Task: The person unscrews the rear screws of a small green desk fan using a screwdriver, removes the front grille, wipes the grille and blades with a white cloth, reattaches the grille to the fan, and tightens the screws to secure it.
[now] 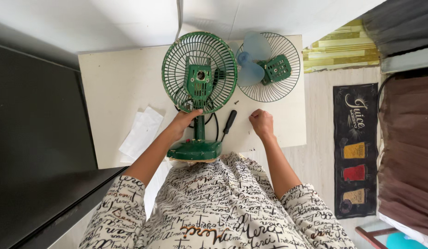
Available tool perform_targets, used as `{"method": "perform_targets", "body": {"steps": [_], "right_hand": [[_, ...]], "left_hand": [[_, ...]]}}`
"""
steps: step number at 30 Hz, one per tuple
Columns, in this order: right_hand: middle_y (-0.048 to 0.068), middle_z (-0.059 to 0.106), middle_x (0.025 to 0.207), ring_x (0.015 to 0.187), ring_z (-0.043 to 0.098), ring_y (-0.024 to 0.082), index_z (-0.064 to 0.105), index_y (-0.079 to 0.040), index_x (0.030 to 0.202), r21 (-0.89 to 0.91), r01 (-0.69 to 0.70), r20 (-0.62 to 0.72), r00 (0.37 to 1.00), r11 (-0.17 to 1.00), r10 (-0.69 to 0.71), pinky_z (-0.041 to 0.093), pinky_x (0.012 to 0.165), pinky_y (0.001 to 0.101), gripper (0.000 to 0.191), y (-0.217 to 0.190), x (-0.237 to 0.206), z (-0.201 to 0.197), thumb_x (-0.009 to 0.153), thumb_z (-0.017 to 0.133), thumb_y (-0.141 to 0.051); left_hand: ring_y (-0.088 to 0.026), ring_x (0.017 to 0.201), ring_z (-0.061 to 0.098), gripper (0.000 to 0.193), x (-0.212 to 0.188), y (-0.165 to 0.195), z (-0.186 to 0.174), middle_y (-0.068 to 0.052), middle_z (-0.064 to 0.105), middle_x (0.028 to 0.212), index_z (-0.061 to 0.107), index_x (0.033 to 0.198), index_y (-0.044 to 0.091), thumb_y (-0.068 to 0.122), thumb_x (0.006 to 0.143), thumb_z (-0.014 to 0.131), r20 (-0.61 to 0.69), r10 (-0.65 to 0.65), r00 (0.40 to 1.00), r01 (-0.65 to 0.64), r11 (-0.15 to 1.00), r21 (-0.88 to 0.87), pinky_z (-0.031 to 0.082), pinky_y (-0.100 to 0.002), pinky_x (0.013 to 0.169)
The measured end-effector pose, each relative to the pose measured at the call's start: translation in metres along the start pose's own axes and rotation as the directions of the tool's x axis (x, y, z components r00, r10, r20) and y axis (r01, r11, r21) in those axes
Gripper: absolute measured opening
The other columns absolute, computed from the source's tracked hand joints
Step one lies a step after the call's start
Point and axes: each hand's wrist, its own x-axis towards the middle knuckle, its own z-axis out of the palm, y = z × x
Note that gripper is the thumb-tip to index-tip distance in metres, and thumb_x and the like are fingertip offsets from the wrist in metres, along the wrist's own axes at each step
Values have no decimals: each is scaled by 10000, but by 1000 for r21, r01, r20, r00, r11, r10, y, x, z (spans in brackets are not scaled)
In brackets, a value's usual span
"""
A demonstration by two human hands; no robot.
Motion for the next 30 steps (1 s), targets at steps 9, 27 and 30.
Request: {"method": "perform_targets", "body": {"steps": [9, 27, 30], "right_hand": [[80, 723, 903, 776, 728, 143, 731, 34, 1064, 664, 68, 6, 995, 744, -97, 623, 718, 271, 163, -55, 9, -15, 928, 669, -29], [53, 754, 919, 824, 716, 100, 725, 17, 1013, 685, 216, -22, 961, 696, -277, 595, 757, 247, 135, -136, 46, 33, 882, 755, -5], [47, 768, 923, 825, 730, 96, 719, 1, 1018, 549, 287, -74, 952, 785, -296, 601, 762, 249, 148, -136, 48, 37, 876, 758, -17]], "left_hand": [[-295, 884, 716, 234, -64, 55, -28, -119, 755, 938, 752, 967, 89, 307, 972, 669, -124, 537, 835, -34, 276, 961, 567, -470, 748], [-396, 1128, 591, 713, -12, 25, 21, -241, 422, 1524, 546, 1390, -47, 306, 827, 803, 114, 863, 492, -291, 40, 956, 534, -455, 929], [-392, 1118, 591, 699, -14, 28, 22, -226, 426, 1513, 556, 1376, -32, 288, 807, 805, 98, 838, 537, -275, 64, 959, 545, -450, 888]]}}
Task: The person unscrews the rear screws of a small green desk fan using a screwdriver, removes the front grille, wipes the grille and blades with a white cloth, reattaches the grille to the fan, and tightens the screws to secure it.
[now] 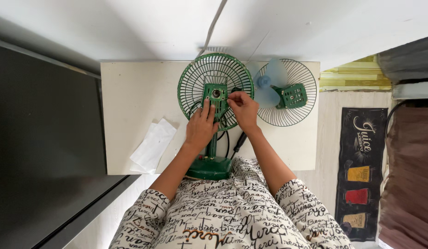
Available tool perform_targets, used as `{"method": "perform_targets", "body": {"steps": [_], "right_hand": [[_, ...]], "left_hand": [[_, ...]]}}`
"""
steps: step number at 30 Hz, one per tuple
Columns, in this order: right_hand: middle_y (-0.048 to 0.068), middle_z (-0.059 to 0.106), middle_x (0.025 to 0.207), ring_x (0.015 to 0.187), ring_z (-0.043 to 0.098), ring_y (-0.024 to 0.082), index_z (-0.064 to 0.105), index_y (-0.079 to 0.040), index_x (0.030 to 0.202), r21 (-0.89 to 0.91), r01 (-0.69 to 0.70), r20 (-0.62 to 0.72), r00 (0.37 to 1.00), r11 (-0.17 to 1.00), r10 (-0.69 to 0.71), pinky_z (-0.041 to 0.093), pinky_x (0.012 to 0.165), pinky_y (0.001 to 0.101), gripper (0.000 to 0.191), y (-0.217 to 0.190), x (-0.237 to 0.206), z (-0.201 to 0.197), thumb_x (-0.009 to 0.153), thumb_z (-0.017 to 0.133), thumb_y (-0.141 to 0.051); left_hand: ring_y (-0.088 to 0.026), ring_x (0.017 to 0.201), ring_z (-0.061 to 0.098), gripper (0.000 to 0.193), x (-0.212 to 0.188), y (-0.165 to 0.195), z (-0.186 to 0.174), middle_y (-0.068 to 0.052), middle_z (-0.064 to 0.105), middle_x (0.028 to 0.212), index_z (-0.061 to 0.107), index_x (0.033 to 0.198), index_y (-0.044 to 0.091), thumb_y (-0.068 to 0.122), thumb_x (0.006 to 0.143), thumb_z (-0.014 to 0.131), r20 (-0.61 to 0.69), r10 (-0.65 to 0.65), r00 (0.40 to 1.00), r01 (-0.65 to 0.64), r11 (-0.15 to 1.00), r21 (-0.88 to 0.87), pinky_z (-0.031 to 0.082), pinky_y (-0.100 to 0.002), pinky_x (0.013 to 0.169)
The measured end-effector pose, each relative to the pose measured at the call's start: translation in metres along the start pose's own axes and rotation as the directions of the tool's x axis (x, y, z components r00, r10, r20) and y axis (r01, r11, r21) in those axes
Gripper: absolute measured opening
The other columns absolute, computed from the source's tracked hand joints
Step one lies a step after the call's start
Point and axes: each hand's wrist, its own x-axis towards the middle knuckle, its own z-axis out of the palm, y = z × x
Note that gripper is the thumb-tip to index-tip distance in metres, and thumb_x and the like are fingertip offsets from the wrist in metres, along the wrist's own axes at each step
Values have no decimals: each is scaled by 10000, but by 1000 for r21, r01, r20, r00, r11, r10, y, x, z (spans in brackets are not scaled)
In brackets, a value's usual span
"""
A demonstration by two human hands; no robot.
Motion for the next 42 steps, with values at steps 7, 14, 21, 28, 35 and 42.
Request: {"method": "perform_targets", "body": {"steps": [7, 14, 21, 28, 35, 42], "right_hand": [[82, 765, 944, 841, 763, 158, 684, -20, 1033, -189, 161, 37, 987, 969, -157, 601, 745, 285, 157, 13, -2, 5, 891, 750, -24], [79, 729, 933, 778, 711, 178, 649, -12, 1062, -232, 243, 81, 970, 942, -230, 575, 706, 295, 228, 17, 0, 7, 856, 747, -10], [64, 719, 839, 686, 660, 150, 689, -36, 987, -167, 112, -66, 990, 980, -125, 536, 652, 249, 115, 25, -19, -39, 911, 770, -64], [125, 742, 763, 642, 672, 264, 766, -114, 1035, -663, -211, 5, 958, 718, 286, 531, 640, 372, 170, 65, -64, -98, 933, 713, -239], [108, 749, 907, 666, 694, 267, 764, -103, 1064, -561, 47, 33, 999, 827, -34, 542, 635, 368, 175, 46, -68, -61, 941, 681, -196], [85, 751, 911, 757, 711, 124, 718, -17, 1121, -55, -48, -49, 998, 997, 46, 601, 648, 284, 225, 17, -30, -21, 954, 678, -163]], "left_hand": [[-346, 1036, 581, 669, 0, 3, -1, -200, 433, 1483, 571, 1361, -23, 241, 795, 812, 49, -48, 998, 49, 999, -19, 556, -423, 801], [-343, 1056, 575, 675, -1, 4, 4, -199, 437, 1480, 579, 1352, -18, 241, 774, 813, 44, -56, 997, 56, 998, 2, 548, -429, 826], [-371, 1146, 546, 682, -1, 5, 3, -195, 462, 1456, 573, 1353, -11, 251, 762, 788, -7, -39, 999, 39, 996, 83, 476, -472, 947], [-313, 1081, 525, 678, 17, 7, -9, -143, 546, 1258, 567, 1386, 72, 229, 757, 766, -7, 15, 1000, -14, 992, 126, 407, -477, 936], [-319, 1039, 518, 676, 40, 10, -9, -133, 554, 1126, 592, 1362, 113, 252, 719, 746, 41, 60, 997, -65, 990, 125, 420, -481, 886], [-298, 1143, 546, 520, 28, -14, -31, -85, 573, 1255, 593, 1330, 165, 187, 836, 751, -260, -34, 965, 33, 999, -7, 440, -467, 966]]}}
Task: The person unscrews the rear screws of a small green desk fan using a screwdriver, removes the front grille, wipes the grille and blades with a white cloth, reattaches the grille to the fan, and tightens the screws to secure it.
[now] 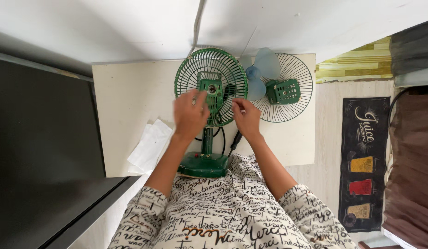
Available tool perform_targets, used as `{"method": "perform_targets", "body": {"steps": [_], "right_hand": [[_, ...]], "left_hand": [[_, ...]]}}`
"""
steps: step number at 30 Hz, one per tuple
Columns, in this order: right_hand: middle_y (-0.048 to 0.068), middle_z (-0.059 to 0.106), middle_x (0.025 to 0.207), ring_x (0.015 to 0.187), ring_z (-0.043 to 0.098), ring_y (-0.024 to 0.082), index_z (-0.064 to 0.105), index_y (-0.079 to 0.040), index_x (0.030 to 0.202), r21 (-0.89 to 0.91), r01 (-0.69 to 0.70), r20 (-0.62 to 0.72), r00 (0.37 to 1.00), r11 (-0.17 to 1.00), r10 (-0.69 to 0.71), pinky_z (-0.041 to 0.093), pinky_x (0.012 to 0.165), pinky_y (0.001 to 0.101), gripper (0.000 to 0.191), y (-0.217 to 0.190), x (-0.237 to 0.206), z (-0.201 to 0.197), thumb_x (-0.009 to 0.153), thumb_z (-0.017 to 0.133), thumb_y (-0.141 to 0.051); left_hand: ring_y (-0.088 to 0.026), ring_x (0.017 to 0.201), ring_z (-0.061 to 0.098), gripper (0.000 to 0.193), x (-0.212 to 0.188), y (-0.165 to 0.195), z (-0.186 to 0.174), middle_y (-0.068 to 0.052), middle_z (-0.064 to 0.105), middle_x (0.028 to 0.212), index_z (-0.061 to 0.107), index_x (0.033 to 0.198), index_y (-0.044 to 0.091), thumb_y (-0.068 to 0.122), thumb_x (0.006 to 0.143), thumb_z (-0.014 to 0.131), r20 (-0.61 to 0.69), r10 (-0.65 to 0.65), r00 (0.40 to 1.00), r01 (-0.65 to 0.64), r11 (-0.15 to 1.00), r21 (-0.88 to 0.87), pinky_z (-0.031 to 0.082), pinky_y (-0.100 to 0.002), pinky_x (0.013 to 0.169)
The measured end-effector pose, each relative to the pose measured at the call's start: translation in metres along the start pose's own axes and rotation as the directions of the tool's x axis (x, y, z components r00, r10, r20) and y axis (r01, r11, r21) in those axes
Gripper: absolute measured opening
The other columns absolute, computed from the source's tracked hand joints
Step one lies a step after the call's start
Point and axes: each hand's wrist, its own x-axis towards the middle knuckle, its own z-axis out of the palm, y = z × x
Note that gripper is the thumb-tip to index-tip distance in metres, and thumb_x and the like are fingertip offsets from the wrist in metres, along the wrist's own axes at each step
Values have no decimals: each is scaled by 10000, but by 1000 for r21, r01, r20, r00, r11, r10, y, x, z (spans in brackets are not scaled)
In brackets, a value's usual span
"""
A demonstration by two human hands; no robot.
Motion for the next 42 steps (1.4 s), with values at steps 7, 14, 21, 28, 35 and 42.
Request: {"method": "perform_targets", "body": {"steps": [7, 14, 21, 28, 35, 42], "right_hand": [[111, 767, 955, 769, 733, 142, 701, 37, 1150, 32, -228, 150, 964, 973, 221, 611, 639, 284, 346, 2, 45, 34, 895, 742, -194], [84, 721, 855, 698, 692, 137, 705, 63, 1076, 190, -401, 186, 911, 896, 369, 608, 592, 281, 312, 2, 47, 31, 881, 759, -175], [98, 692, 800, 637, 669, 138, 709, 60, 935, 174, -488, 231, 864, 855, 447, 606, 545, 288, 223, 7, 56, 29, 837, 796, -121], [66, 712, 795, 663, 679, 107, 726, 25, 979, 150, -397, 277, 896, 906, 347, 602, 605, 254, 196, 14, 47, 9, 900, 743, -153], [177, 744, 753, 646, 725, 248, 763, -40, 1076, -626, -229, 232, 858, 746, 458, 575, 665, 332, 205, 33, -15, -77, 974, 644, -173], [163, 665, 1224, 929, 688, 364, 641, -49, 1278, -704, 418, 457, 885, 574, -84, 565, 779, 436, 475, 67, -27, -51, 819, 562, 45]], "left_hand": [[-253, 1241, 533, 969, 2, -46, 9, -82, 442, 1351, 172, 1510, 186, 163, 799, 829, 567, -640, 519, 691, -77, -719, 463, -409, 1046], [-231, 1272, 525, 772, -19, -49, 30, -86, 559, 1377, 370, 1587, 180, 370, 914, 696, 727, -168, 666, 496, -628, -600, 419, -441, 1091], [-268, 1241, 548, 799, -14, -56, 31, -97, 590, 1393, 390, 1579, 202, 303, 846, 691, 701, -29, 712, 523, -644, -558, 426, -461, 1089], [-278, 1269, 546, 857, -22, -60, 32, -106, 567, 1426, 354, 1596, 190, 240, 800, 670, 714, 7, 700, 548, -647, -531, 425, -464, 1104], [-270, 1353, 508, 833, -17, -73, 25, -136, 500, 1509, 299, 1598, 169, 168, 844, 654, 697, -169, 697, 603, -389, -697, 406, -430, 1132], [-282, 1343, 505, 643, -7, -43, -6, -112, 495, 1483, 476, 1483, 168, 76, 885, 694, -5, -510, 860, 398, 677, -619, 447, -433, 1139]]}}
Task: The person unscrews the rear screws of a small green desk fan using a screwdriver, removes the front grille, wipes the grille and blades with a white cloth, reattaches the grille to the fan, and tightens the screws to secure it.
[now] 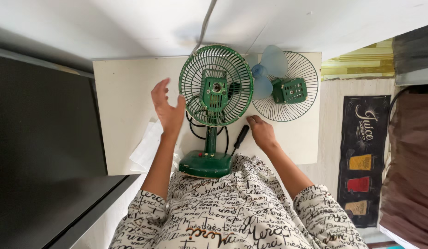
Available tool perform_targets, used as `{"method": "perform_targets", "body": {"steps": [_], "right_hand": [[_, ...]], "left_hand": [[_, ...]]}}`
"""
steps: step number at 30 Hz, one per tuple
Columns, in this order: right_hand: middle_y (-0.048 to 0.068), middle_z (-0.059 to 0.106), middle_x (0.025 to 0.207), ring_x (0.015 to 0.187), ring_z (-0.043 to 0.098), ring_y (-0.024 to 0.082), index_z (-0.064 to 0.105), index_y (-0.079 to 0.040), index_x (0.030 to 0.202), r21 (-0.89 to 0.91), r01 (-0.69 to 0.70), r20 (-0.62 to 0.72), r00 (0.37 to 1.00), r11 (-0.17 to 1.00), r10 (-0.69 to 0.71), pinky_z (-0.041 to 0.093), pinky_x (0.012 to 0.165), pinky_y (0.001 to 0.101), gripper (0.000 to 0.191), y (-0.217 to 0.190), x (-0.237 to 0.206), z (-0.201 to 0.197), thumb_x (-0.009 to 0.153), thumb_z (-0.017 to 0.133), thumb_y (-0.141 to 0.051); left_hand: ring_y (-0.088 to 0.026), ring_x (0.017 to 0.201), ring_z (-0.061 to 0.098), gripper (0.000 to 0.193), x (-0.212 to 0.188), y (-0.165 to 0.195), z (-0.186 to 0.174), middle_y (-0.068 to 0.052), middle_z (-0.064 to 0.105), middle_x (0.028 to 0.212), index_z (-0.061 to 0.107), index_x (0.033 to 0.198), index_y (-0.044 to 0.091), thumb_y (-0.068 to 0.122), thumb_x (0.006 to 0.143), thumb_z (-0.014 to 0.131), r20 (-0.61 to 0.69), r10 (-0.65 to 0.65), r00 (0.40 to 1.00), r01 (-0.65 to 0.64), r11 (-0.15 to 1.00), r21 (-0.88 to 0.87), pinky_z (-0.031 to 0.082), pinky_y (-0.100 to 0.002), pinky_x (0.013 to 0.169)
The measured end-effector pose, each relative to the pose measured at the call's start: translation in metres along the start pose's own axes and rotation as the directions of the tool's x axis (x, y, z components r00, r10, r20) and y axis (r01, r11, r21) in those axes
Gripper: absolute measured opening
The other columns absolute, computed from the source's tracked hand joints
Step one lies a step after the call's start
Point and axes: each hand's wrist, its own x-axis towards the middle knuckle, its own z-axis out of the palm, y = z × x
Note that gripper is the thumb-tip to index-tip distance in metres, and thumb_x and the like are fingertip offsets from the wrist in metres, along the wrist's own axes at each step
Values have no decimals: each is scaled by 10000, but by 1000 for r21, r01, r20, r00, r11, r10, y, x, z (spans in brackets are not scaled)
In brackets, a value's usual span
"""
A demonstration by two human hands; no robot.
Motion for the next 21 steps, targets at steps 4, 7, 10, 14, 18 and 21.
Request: {"method": "perform_targets", "body": {"steps": [4, 7, 10, 14, 18, 21], "right_hand": [[163, 658, 1200, 1071, 665, 357, 640, -29, 1204, -55, 119, -29, 992, 991, -121, 557, 850, 424, 431, 1, 9, -4, 783, 576, 43], [172, 674, 1100, 1021, 659, 358, 657, -12, 1128, -18, 35, 41, 999, 999, -34, 547, 841, 434, 283, -5, 15, -9, 849, 613, -13], [169, 701, 967, 878, 674, 329, 702, 12, 1023, 184, -100, 3, 995, 978, 101, 550, 775, 415, 182, -17, 18, -26, 853, 688, -52], [137, 740, 797, 634, 682, 198, 716, 20, 1000, 652, -346, 87, 918, 675, 387, 546, 602, 332, 159, -33, 19, -58, 855, 717, -46], [85, 727, 877, 676, 692, 93, 704, -9, 1092, 822, -19, -96, 981, 569, 171, 575, 615, 255, 188, -47, 62, -70, 912, 707, -63], [66, 715, 982, 803, 700, 179, 713, -45, 1089, 630, 241, -251, 963, 738, -101, 585, 701, 302, 198, -62, 98, -62, 895, 737, -75]], "left_hand": [[-384, 1339, 480, 562, -31, 30, 26, -162, 534, 1402, 598, 1368, 121, 179, 833, 763, 348, 318, 882, -436, 831, 345, 359, -558, 1146], [-531, 1316, 412, 737, -53, 31, 42, -295, 432, 1451, 587, 1336, 47, 315, 682, 798, 495, 356, 793, -568, 727, 387, 303, -644, 1074], [-525, 1329, 445, 697, -65, 14, 46, -266, 386, 1548, 612, 1384, 107, 199, 708, 753, 519, 363, 774, -622, 593, 512, 323, -603, 1122], [-504, 1304, 520, 623, -73, -12, 47, -247, 378, 1578, 619, 1408, 127, 95, 791, 703, 501, 392, 772, -635, 517, 574, 357, -567, 1149], [-494, 1268, 542, 573, -78, -19, 55, -258, 378, 1584, 624, 1395, 114, 69, 825, 672, 495, 370, 786, -617, 521, 590, 358, -558, 1153], [-492, 1244, 559, 549, -80, -16, 60, -259, 390, 1563, 634, 1373, 101, 78, 825, 663, 490, 350, 798, -600, 525, 603, 360, -559, 1147]]}}
